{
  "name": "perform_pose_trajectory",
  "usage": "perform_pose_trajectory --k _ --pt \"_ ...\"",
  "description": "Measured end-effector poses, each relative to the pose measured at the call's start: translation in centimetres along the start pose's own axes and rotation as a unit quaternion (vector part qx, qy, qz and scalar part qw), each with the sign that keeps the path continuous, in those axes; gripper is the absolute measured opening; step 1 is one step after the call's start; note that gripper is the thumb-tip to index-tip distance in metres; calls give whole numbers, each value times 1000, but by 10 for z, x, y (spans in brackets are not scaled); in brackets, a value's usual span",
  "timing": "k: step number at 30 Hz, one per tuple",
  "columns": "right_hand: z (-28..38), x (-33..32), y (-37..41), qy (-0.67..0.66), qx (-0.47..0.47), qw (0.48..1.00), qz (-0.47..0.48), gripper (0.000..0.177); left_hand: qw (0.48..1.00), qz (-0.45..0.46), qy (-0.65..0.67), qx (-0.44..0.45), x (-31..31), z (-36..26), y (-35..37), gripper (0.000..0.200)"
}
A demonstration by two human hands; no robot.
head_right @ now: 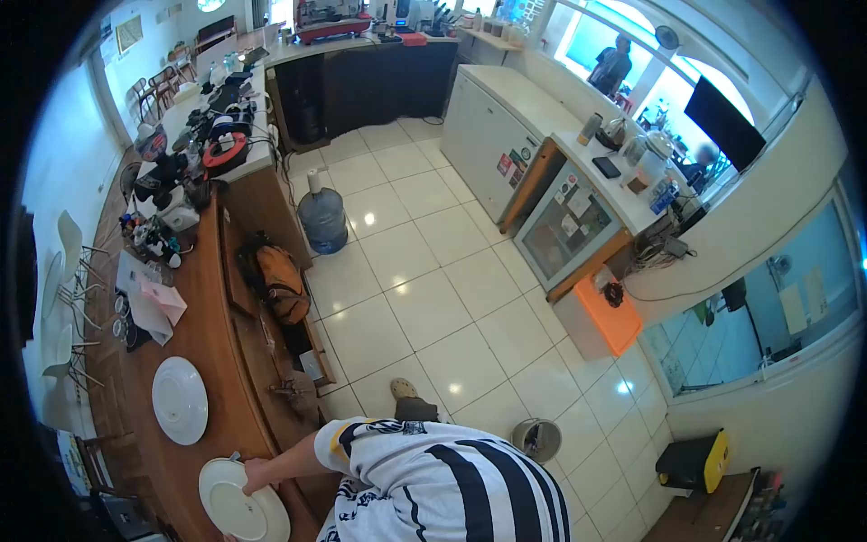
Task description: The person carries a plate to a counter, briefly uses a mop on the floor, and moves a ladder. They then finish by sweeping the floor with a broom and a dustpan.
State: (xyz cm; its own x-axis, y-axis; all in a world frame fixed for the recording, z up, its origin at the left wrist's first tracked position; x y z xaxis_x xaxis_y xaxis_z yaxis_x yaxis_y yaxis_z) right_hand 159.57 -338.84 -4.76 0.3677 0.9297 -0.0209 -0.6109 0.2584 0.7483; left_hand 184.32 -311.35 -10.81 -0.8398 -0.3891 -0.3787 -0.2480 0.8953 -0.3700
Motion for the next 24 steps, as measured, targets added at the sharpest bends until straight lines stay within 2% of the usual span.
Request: perform_pose_trajectory --k 2,4,5,7,8,9,10,11,12,13,14,15,16,19,21,22,24 --pt "5 12 -6 30 30 999 25 71 996 -43 -29 -71 -19 24 11 45" --pt "6 23 -30 68 54 995 50 70 996 -69 -42 36 -31 33 7 41" --pt "8 21 -35 54 44 998 7 69 992 -80 -50 88 -36 39 7 40" --pt "12 20 -37 28 24 997 -72 68 990 -54 -74 109 -33 28 -12 44" --pt "1 32 -94 60 -61 988 -126 66 986 -22 -113 118 -28 11 -23 47" --pt "27 13 -29 65 -100 989 -90 69 976 22 -178 126 -9 -30 -40 50" --pt "7 37 -86 93 -233 962 -113 64 978 49 -186 79 4 -63 -54 53" --pt "12 34 -73 -22 -316 946 -69 57 985 -37 27 -164 8 -39 -63 49" --pt "0 37 -86 59 -178 981 -45 49 874 -240 232 -352 14 -25 -56 45" --pt "25 19 -24 199 -119 973 -13 48 882 -257 223 -326 14 -34 -65 43" --pt "7 15 -47 294 -157 940 -70 48 885 -251 190 -344 10 -24 -65 42" --pt "43 1 9 421 -118 894 -100 45 885 -270 164 -344 9 -27 -69 41" --pt "48 -11 20 414 -121 889 -154 39 862 -298 183 -367 9 -22 -65 41" --pt "96 -19 61 374 -202 900 -95 36 855 -290 204 -377 11 -30 -70 41" --pt "105 -21 60 395 -295 869 -39 34 866 -284 188 -366 9 -28 -72 38" --pt "89 -16 58 363 -261 892 63 33 876 -272 166 -363 8 -25 -74 37" --pt "33 -20 60 286 -149 927 190 29 907 -244 108 -327 6 -17 -74 36"
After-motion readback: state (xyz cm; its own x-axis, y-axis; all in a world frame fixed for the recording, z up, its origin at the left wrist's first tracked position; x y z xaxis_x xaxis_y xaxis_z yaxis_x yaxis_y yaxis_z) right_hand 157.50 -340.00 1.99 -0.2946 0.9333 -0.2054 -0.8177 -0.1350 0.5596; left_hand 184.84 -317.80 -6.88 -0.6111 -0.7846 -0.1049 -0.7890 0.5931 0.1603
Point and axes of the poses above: each hand's wrist, its own y-axis away from the middle knuckle, its own x-axis out of the palm, z = x × y, the point moved 7 cm from there along -y, towards the middle knuckle, and after that the axes turned 10 degrees about x, right-handed, at the moved point
